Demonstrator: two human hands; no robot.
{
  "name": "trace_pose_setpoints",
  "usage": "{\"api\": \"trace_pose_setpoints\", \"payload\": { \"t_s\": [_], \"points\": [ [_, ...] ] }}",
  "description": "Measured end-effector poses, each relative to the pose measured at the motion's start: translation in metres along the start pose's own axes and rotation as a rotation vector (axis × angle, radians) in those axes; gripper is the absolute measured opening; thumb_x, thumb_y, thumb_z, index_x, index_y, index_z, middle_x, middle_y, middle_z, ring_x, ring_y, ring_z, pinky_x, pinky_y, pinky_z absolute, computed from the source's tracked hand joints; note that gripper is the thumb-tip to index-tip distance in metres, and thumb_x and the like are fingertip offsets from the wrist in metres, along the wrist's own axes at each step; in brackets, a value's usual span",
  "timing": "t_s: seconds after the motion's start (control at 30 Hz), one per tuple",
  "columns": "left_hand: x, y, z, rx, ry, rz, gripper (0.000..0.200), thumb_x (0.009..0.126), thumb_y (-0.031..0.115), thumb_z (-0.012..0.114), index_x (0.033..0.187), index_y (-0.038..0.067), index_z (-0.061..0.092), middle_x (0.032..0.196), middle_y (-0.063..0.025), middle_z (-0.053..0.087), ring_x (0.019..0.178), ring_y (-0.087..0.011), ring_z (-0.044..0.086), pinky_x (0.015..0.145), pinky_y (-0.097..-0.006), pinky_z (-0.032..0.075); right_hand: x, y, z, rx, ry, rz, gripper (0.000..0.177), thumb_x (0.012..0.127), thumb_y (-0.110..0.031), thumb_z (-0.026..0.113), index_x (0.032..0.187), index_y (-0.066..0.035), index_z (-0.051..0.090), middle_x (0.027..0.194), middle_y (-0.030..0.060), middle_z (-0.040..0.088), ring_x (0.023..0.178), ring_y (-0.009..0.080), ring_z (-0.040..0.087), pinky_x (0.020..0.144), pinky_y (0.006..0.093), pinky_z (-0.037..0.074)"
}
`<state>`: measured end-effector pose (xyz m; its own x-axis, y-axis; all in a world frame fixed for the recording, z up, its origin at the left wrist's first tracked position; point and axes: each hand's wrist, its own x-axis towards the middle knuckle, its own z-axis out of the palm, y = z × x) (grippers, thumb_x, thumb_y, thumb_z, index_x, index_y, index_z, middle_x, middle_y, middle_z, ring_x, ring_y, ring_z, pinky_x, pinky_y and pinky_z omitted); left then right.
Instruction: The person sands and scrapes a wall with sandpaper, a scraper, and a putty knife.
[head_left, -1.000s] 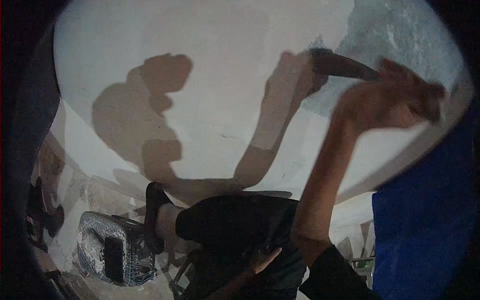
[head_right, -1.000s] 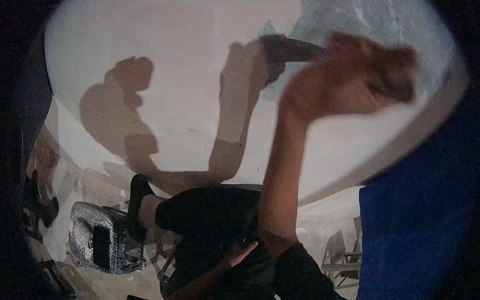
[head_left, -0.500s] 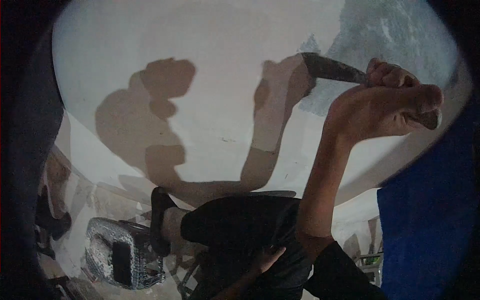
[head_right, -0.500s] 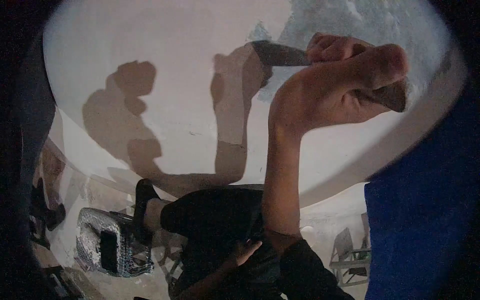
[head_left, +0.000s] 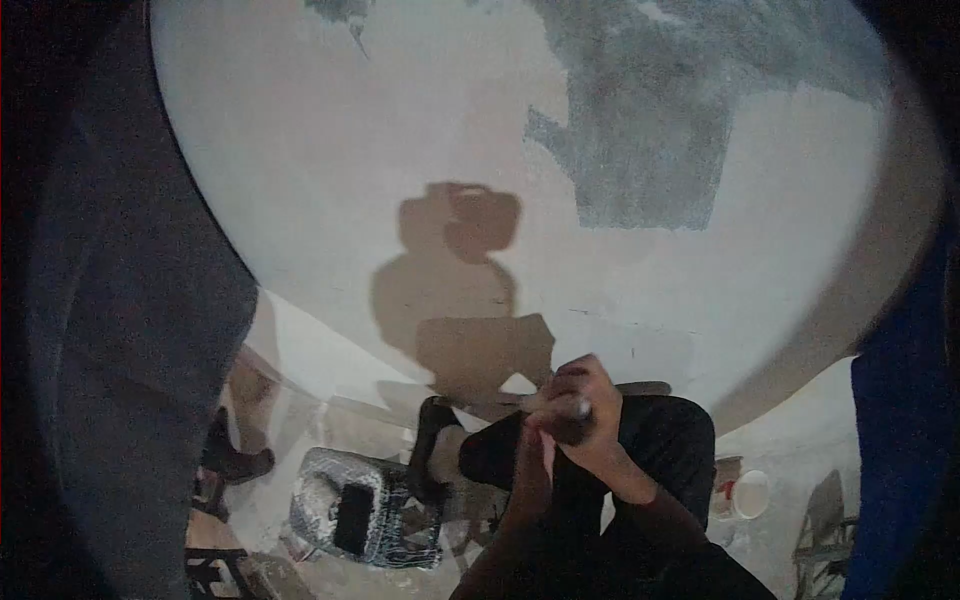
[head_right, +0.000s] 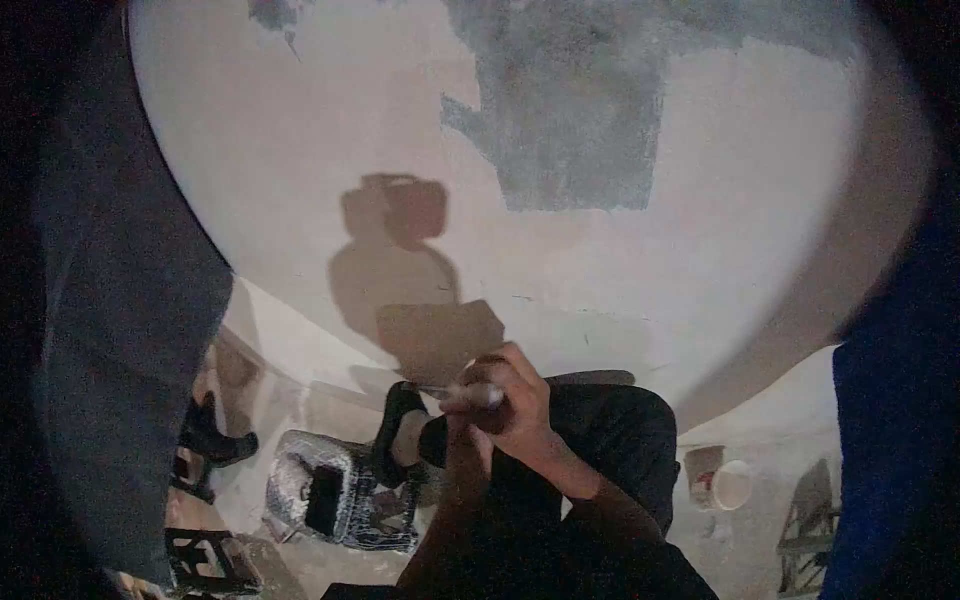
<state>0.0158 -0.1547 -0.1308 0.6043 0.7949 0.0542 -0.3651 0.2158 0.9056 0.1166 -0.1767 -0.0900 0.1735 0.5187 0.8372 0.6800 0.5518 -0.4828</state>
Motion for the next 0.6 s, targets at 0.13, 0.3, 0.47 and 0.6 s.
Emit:
{"api": "trace_pose_setpoints", "payload": {
  "t_s": [0.13,0.3,0.47,0.6],
  "points": [
    [0.011,0.037,0.012,-0.014,0.137,0.280,0.041,0.091,0.032,0.047,0.115,0.000,0.042,0.103,-0.0118,0.052,0.092,-0.0185,0.053,0.081,-0.0313,0.044,-0.022,0.007,0.007,0.524,-0.004,0.310,0.033,0.073,-0.004,0.069,0.103,-0.007,0.056,0.100,0.0117,0.057,0.097,0.0269,0.058,0.085,0.0332,0.047],
    [0.051,0.046,-0.011,0.655,0.123,0.554,0.030,0.089,0.016,0.050,0.114,0.000,0.044,0.098,-0.0128,0.055,0.084,-0.0168,0.055,0.074,-0.0308,0.046,-0.021,0.015,-0.015,0.061,-0.105,0.149,0.037,0.075,-0.008,0.068,0.108,-0.007,0.051,0.103,0.0120,0.054,0.096,0.0272,0.057,0.079,0.0357,0.049],
    [0.070,0.102,0.014,1.103,0.258,0.924,0.039,0.090,0.009,0.046,0.128,0.002,0.037,0.085,-0.0122,0.049,0.072,-0.0207,0.053,0.061,-0.0346,0.046,-0.041,0.041,-0.027,-0.032,-0.182,0.204,0.036,0.078,-0.011,0.065,0.109,-0.006,0.048,0.104,0.0139,0.051,0.094,0.0275,0.057,0.074,0.0360,0.050],
    [0.084,0.109,0.018,1.539,0.297,0.928,0.049,0.090,0.011,0.047,0.136,0.014,0.031,0.085,-0.0129,0.047,0.071,-0.0243,0.053,0.056,-0.0336,0.048,-0.050,0.060,-0.032,-0.086,-0.241,0.256,0.038,0.079,-0.013,0.065,0.111,-0.007,0.048,0.106,0.0143,0.051,0.090,0.0275,0.058,0.074,0.0367,0.051]
  ]
}}
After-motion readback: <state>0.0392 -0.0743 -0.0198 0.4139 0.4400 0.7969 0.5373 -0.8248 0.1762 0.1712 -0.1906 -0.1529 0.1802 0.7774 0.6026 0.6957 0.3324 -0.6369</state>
